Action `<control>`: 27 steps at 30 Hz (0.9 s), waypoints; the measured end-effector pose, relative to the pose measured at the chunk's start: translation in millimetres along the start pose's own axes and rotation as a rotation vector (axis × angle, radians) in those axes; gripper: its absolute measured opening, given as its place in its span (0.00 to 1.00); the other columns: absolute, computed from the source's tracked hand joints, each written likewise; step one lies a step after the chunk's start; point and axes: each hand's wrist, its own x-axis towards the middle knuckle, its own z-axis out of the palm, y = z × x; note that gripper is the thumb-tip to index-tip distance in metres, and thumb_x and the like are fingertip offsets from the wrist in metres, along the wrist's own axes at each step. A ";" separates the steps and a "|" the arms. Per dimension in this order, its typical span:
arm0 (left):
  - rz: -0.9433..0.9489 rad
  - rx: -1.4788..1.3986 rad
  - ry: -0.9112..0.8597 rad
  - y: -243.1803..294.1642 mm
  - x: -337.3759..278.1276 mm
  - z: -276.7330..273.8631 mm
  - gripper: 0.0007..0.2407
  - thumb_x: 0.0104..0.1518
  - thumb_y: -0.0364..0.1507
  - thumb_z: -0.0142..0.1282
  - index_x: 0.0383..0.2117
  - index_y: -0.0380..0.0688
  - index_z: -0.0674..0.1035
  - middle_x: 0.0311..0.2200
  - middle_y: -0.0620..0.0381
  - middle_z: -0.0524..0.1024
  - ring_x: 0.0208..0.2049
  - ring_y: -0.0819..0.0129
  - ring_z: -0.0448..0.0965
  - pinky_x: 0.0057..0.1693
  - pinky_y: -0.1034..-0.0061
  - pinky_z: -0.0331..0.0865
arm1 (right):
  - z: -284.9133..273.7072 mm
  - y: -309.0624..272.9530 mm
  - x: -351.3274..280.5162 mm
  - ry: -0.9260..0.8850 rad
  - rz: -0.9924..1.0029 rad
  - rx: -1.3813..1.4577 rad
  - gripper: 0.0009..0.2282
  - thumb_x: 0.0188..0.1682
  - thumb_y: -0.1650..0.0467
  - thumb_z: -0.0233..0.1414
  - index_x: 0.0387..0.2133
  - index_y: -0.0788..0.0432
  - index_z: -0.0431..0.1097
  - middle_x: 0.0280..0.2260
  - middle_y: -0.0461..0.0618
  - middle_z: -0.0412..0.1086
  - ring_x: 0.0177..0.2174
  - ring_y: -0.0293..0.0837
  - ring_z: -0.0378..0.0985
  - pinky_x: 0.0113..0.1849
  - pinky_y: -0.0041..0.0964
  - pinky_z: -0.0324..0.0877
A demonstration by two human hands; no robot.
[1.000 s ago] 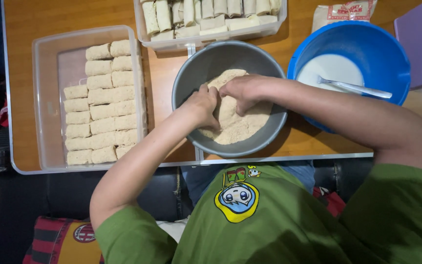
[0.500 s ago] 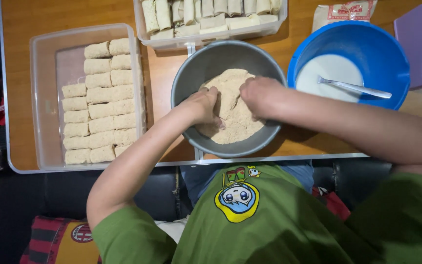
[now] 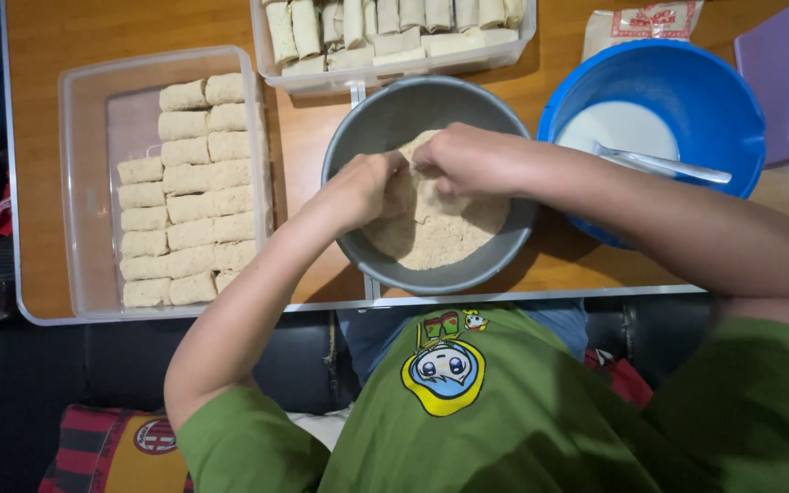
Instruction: Dipping food rolls into a liquid mixture and then coating them with breadcrumbs.
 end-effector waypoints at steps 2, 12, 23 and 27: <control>0.035 0.031 0.060 -13.5 2.1 7.4 0.16 0.48 0.18 0.58 0.46 0.38 0.78 0.39 0.37 0.81 0.45 0.45 0.81 0.49 0.58 0.74 | 8.1 9.0 5.2 0.129 -0.131 -0.011 0.10 0.41 0.75 0.58 0.37 0.61 0.74 0.36 0.62 0.76 0.38 0.61 0.79 0.41 0.52 0.72; 0.083 0.050 0.098 -30.5 9.7 20.4 0.15 0.52 0.13 0.47 0.45 0.36 0.78 0.36 0.32 0.80 0.45 0.41 0.81 0.48 0.56 0.74 | 52.7 5.2 22.5 0.011 -0.085 -0.041 0.01 0.42 0.74 0.57 0.25 0.61 0.75 0.29 0.59 0.74 0.34 0.58 0.78 0.37 0.51 0.71; 0.014 0.085 0.036 -40.1 20.9 27.8 0.08 0.55 0.20 0.55 0.40 0.37 0.80 0.37 0.36 0.81 0.43 0.44 0.82 0.48 0.58 0.75 | 20.2 21.1 31.9 0.148 -0.150 -0.079 0.05 0.42 0.74 0.58 0.31 0.62 0.76 0.34 0.59 0.75 0.37 0.58 0.78 0.41 0.51 0.71; -0.127 0.098 -0.052 -27.2 22.2 24.1 0.09 0.56 0.24 0.58 0.42 0.42 0.82 0.40 0.40 0.81 0.44 0.49 0.83 0.50 0.60 0.75 | 19.3 29.4 38.6 -0.009 -0.095 -0.034 0.14 0.40 0.74 0.60 0.42 0.62 0.76 0.44 0.58 0.73 0.44 0.59 0.75 0.46 0.51 0.69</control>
